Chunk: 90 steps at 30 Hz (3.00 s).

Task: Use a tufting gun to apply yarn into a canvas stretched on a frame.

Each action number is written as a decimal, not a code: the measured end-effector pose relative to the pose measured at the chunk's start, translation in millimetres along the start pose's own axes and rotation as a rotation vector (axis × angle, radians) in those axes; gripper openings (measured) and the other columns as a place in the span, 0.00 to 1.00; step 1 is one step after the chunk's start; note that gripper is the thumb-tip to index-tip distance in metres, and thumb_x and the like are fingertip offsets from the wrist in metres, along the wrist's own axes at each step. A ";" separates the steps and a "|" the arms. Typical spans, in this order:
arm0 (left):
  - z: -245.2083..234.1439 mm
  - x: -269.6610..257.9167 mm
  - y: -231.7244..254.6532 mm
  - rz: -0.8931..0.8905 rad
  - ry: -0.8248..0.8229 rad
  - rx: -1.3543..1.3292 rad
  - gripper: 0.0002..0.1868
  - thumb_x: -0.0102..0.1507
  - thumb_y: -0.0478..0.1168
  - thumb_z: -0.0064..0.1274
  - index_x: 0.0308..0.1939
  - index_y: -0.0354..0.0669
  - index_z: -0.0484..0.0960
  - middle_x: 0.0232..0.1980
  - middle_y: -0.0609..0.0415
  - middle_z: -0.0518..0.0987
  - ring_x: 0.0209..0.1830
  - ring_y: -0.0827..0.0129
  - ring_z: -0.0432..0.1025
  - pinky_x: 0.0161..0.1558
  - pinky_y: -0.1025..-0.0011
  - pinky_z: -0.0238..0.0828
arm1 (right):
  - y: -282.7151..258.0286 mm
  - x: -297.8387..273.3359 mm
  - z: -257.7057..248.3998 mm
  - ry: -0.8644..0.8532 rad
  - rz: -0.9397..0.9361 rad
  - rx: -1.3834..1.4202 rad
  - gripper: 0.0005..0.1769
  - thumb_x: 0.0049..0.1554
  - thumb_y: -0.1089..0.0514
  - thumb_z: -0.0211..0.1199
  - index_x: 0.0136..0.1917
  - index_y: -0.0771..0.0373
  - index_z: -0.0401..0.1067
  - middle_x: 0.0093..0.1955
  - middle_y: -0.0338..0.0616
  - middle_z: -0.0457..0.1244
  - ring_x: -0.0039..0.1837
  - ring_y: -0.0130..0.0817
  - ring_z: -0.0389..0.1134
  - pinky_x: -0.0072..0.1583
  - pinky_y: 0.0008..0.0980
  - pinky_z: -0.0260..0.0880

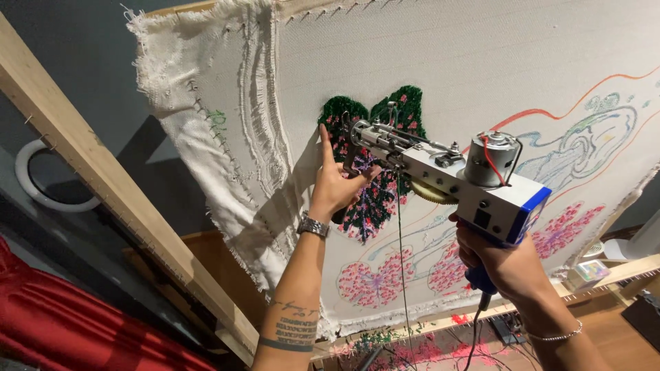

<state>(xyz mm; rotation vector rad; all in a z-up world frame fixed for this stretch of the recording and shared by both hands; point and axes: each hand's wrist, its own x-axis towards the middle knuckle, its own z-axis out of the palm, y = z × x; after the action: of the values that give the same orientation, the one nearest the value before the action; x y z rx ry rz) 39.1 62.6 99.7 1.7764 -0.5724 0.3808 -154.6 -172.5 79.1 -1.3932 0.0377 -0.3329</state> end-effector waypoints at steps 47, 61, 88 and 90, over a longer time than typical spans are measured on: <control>-4.0 -59.3 -28.2 -0.129 0.127 -0.250 0.65 0.54 0.40 0.71 0.81 0.52 0.36 0.31 0.61 0.76 0.24 0.81 0.70 0.26 0.77 0.72 | 42.3 7.8 -18.4 -0.121 0.064 -0.036 0.15 0.49 0.67 0.68 0.51 0.69 0.73 0.32 0.41 0.62 0.30 0.29 0.59 0.31 0.32 0.56; 32.2 -46.8 -88.6 -0.374 -0.028 -0.411 0.25 0.63 0.55 0.58 0.56 0.42 0.83 0.38 0.53 0.84 0.16 0.77 0.71 0.21 0.76 0.67 | 40.2 -3.8 1.8 -0.078 0.024 -0.034 0.13 0.51 0.66 0.65 0.51 0.71 0.74 0.28 0.39 0.56 0.28 0.29 0.54 0.30 0.32 0.53; 57.0 -49.5 -136.8 -0.251 -0.018 -0.340 0.10 0.68 0.40 0.53 0.48 0.41 0.88 0.31 0.59 0.83 0.30 0.80 0.72 0.32 0.77 0.65 | 68.1 -6.2 0.0 -0.050 -0.018 -0.078 0.11 0.51 0.63 0.68 0.48 0.67 0.73 0.29 0.39 0.60 0.28 0.27 0.58 0.30 0.31 0.56; 55.7 -48.0 -137.0 -0.271 -0.015 -0.327 0.11 0.69 0.41 0.54 0.48 0.41 0.88 0.31 0.59 0.82 0.29 0.81 0.72 0.33 0.77 0.66 | 68.4 -4.7 2.0 -0.013 0.027 -0.120 0.12 0.51 0.64 0.67 0.50 0.67 0.74 0.30 0.40 0.61 0.29 0.28 0.59 0.30 0.31 0.56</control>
<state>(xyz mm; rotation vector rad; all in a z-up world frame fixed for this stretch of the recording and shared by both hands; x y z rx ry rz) 74.2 46.3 -50.9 1.5149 -0.3721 0.0795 -144.4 -160.0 12.5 -1.5125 0.0668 -0.3033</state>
